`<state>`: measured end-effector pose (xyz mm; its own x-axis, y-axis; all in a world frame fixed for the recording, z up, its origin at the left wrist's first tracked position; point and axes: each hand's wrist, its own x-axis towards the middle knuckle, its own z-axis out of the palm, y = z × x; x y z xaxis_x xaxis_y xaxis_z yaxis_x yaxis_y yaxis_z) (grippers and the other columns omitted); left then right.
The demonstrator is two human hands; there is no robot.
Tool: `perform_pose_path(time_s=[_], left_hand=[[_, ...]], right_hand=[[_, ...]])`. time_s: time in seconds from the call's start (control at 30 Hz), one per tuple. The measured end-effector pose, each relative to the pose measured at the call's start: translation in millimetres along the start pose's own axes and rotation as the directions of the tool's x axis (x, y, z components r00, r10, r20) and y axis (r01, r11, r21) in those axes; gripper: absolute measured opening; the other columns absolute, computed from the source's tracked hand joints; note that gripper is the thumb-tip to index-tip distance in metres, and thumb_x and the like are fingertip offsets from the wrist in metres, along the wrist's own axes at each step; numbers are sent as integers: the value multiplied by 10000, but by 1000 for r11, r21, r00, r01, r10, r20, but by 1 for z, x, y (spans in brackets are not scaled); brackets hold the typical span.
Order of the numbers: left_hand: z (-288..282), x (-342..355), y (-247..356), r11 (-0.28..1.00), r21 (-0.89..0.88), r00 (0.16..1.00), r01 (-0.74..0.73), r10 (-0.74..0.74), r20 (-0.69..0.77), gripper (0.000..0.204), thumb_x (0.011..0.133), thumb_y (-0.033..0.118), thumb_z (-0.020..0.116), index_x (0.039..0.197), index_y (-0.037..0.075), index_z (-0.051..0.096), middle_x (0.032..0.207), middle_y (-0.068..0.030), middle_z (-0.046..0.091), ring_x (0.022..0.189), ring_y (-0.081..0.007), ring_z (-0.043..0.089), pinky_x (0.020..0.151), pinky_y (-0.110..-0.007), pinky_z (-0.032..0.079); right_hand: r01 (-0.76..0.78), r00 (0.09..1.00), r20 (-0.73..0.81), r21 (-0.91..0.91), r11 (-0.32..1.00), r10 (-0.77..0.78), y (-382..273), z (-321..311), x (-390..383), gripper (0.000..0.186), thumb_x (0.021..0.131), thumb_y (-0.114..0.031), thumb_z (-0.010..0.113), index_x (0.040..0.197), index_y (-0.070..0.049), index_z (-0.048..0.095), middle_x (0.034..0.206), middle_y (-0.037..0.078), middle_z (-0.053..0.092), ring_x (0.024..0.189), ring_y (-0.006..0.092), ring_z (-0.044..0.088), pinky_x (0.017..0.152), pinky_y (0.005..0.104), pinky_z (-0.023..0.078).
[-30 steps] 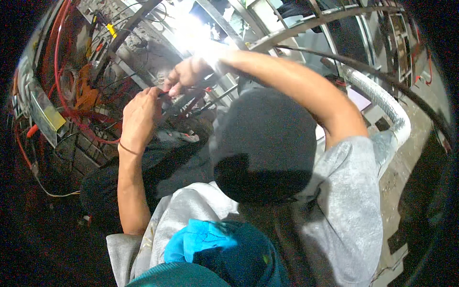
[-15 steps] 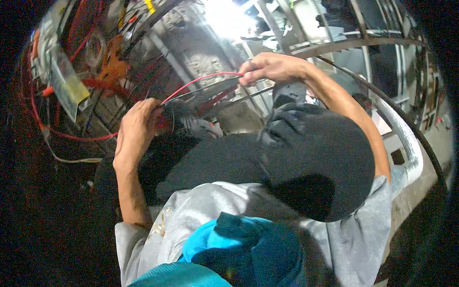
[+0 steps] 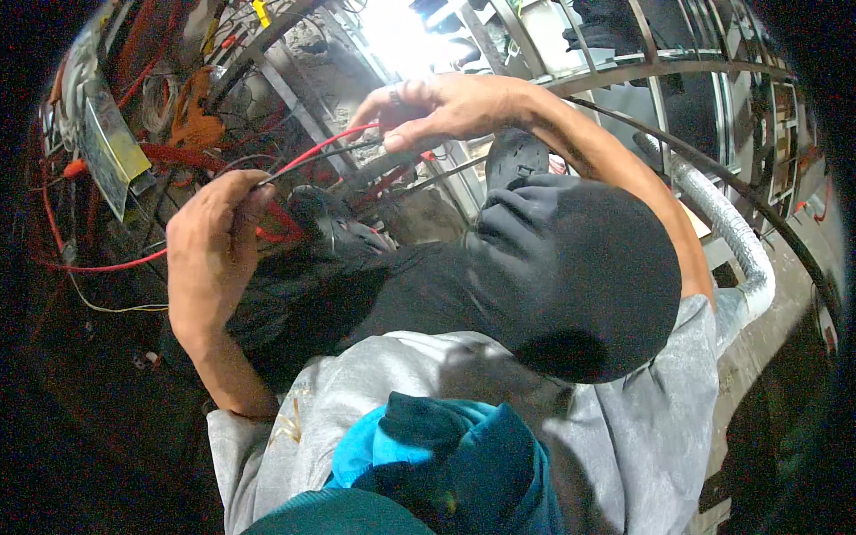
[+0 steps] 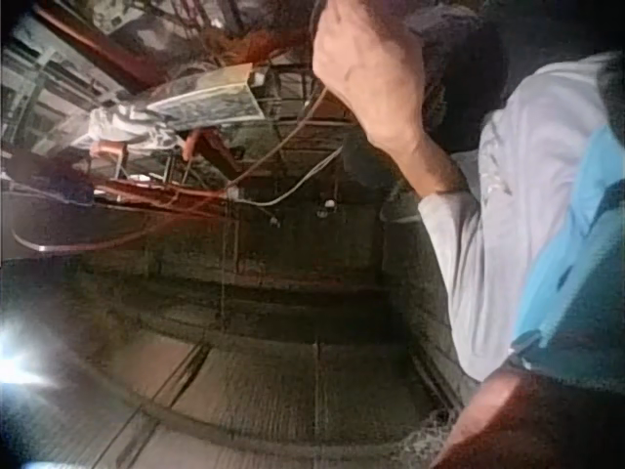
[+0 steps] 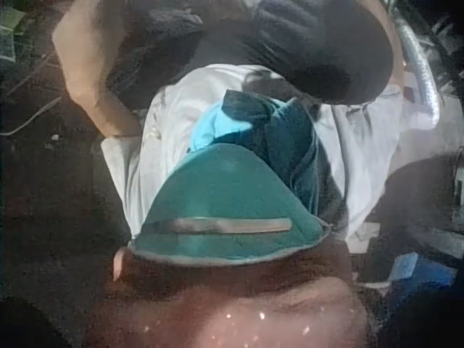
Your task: The person twists the exposed ends of red and black wires together by hand and then uses pliers to crimp the connection. They handle multiple wires within a network of red pipes and metal ceiling framing.
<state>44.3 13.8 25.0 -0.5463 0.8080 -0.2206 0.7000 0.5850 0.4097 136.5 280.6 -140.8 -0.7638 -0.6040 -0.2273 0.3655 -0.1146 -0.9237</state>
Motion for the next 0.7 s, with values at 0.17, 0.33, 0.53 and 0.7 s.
perform_pose_path(time_s=[0.17, 0.33, 0.53, 0.7], left_hand=[[-6, 9, 2, 999, 19, 999, -31, 31, -24, 97, 907, 100, 707, 985, 44, 694, 927, -137, 724, 849, -340, 707, 752, -414, 554], [-3, 17, 11, 999, 14, 996, 48, -49, 72, 104, 924, 105, 701, 998, 31, 709, 963, -150, 737, 868, -350, 716, 771, -414, 562], [4, 20, 13, 996, 87, 995, -11, 2, 100, 122, 930, 134, 682, 1010, 47, 711, 973, -153, 738, 889, -361, 713, 780, -437, 567], [50, 32, 18, 979, 167, 943, -113, 52, 328, 111, 856, 109, 650, 917, 49, 721, 895, -180, 734, 845, -342, 729, 758, -434, 578]], right_hand=[[-87, 995, 43, 0, 996, 87, -16, 5, -3, 413, 1002, -335, 688, 1274, -32, 616, 994, 1, 640, 931, 97, 563, 816, 292, 457], [-104, 995, -3, 2, 995, 104, -5, 3, -6, 351, 1020, -337, 662, 1156, -15, 631, 906, -11, 575, 840, 94, 510, 759, 303, 434], [-94, 993, 67, -14, 995, 95, 3, 2, -7, 321, 1028, -300, 652, 1108, 10, 651, 935, 17, 615, 878, 107, 550, 824, 303, 456], [-107, 986, 112, -159, 982, 125, 34, 16, 7, 259, 1017, -221, 655, 1165, -8, 647, 1052, 57, 712, 1013, 147, 633, 960, 328, 485]])
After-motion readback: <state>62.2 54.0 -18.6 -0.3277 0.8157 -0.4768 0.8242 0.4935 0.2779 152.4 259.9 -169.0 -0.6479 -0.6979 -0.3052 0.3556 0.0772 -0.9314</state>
